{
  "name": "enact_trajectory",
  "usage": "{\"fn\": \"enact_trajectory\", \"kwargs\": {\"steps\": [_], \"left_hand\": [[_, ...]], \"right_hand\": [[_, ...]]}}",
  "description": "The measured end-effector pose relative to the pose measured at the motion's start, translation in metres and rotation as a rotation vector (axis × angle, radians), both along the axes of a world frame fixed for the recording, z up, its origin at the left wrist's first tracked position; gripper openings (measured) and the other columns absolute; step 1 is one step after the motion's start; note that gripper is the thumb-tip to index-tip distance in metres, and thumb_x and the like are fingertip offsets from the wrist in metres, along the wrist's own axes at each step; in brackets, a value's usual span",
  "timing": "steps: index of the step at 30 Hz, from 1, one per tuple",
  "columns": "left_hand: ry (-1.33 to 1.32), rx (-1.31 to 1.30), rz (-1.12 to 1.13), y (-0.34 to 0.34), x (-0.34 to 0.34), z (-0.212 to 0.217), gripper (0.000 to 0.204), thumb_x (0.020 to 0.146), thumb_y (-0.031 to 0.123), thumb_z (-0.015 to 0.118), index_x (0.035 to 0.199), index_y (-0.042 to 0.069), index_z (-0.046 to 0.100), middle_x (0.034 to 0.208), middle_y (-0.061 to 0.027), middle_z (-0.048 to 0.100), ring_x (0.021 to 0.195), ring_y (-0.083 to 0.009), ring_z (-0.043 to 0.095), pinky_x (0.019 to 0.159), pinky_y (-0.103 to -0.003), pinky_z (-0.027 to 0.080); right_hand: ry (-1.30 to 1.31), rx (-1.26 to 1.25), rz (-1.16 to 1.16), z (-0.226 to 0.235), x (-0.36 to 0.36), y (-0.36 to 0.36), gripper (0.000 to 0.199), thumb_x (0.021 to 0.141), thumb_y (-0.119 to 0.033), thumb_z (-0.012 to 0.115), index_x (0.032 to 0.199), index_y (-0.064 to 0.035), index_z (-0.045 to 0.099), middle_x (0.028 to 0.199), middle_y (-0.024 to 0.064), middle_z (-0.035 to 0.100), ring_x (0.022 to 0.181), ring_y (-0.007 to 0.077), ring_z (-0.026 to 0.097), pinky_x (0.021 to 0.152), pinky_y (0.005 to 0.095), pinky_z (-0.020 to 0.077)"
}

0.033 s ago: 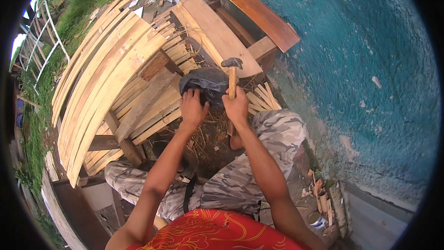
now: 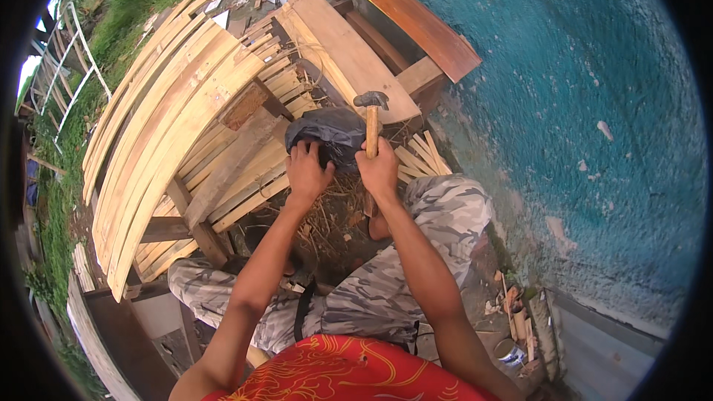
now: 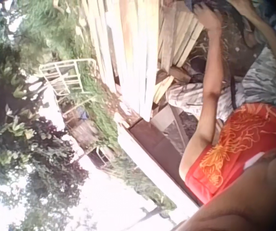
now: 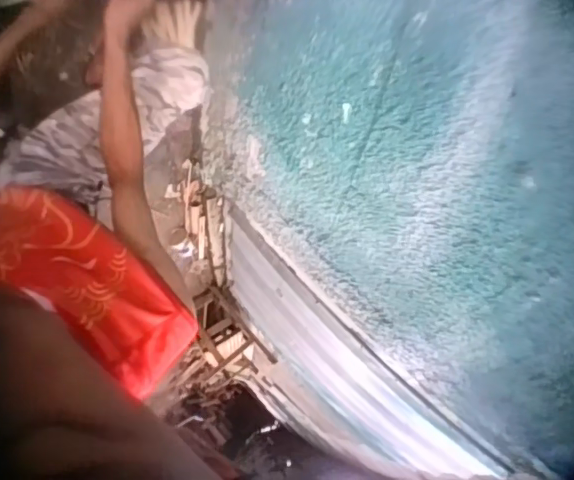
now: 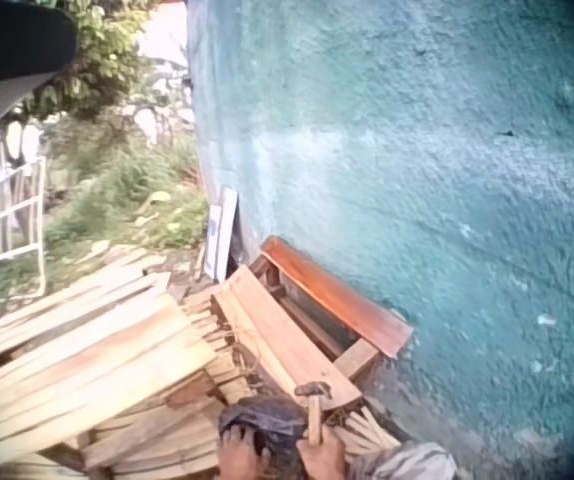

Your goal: The person assembles a bamboo structure by hammering nails into bamboo slats. They repeatedly retrieve nails from a black plastic bag and secure the slats together using a hammer.

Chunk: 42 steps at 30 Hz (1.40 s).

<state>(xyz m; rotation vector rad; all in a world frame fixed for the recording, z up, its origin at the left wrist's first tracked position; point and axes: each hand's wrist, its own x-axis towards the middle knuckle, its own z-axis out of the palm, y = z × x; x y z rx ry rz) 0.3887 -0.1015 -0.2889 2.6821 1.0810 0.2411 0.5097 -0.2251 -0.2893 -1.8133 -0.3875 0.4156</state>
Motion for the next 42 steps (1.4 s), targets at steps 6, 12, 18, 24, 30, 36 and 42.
{"fn": "enact_trajectory", "kwargs": {"steps": [6,12,18,24,30,36,42], "left_hand": [[-0.034,0.08,0.06,0.017,0.011,-0.003,0.042,0.08,0.035,0.073,0.115,0.011,0.073,0.126,-0.0193,0.055,0.12,-0.0371,0.051,0.099,-0.051,0.041],[-0.009,0.097,0.103,0.024,0.019,0.003,0.033,0.085,0.039,0.073,0.105,0.013,0.078,0.124,-0.0185,0.054,0.117,-0.0356,0.05,0.098,-0.051,0.038],[0.088,0.089,0.089,0.021,0.023,0.007,0.033,0.08,0.037,0.079,0.104,0.014,0.078,0.123,-0.0172,0.053,0.117,-0.0355,0.049,0.097,-0.052,0.038],[0.005,0.126,0.097,0.013,0.026,0.001,0.029,0.079,0.037,0.081,0.1,0.017,0.08,0.12,-0.0154,0.053,0.117,-0.0344,0.048,0.098,-0.053,0.037],[-0.01,0.013,0.058,0.014,0.027,-0.011,0.025,0.086,0.035,0.074,0.102,0.016,0.08,0.124,-0.0179,0.053,0.121,-0.0386,0.046,0.102,-0.056,0.035],[-0.321,-0.131,0.192,0.052,0.031,-0.02,0.029,0.09,0.026,0.065,0.097,0.0,0.075,0.105,-0.025,0.07,0.104,-0.0375,0.062,0.094,-0.051,0.045],[-0.24,-0.314,0.113,0.081,0.025,-0.002,0.032,0.091,0.024,0.063,0.097,-0.006,0.07,0.088,-0.0271,0.07,0.084,-0.0435,0.068,0.08,-0.046,0.053]], "right_hand": [[0.073,0.01,0.014,0.002,0.005,0.004,0.018,0.077,-0.01,0.069,0.092,-0.0016,0.062,0.085,0.0135,0.064,0.077,0.0287,0.064,0.074,0.0388,0.0507],[0.059,0.05,0.041,0.002,0.005,0.006,0.02,0.078,-0.013,0.07,0.094,-0.0028,0.063,0.086,0.0129,0.064,0.076,0.0265,0.064,0.073,0.0384,0.0508],[0.085,0.041,0.071,0.005,0.003,0.005,0.02,0.078,-0.013,0.07,0.094,-0.0026,0.064,0.084,0.0129,0.065,0.075,0.0251,0.064,0.072,0.0383,0.0507],[0.102,0.069,0.06,0.005,0.004,0.008,0.019,0.079,-0.012,0.069,0.095,-0.0024,0.064,0.082,0.0123,0.064,0.073,0.0244,0.063,0.071,0.0374,0.0506],[0.086,0.047,0.066,0.004,0.004,0.008,0.019,0.079,-0.012,0.068,0.095,-0.0026,0.063,0.08,0.0109,0.063,0.071,0.0231,0.062,0.069,0.0368,0.0501],[0.13,0.074,0.049,0.005,0.006,0.007,0.018,0.079,-0.011,0.068,0.094,-0.0038,0.064,0.076,0.0094,0.062,0.067,0.0207,0.061,0.065,0.0362,0.049],[0.065,0.091,0.065,0.007,0.005,0.01,0.014,0.084,-0.006,0.067,0.097,-0.0041,0.062,0.071,-0.0011,0.054,0.062,0.009,0.05,0.057,0.0286,0.0408]]}}
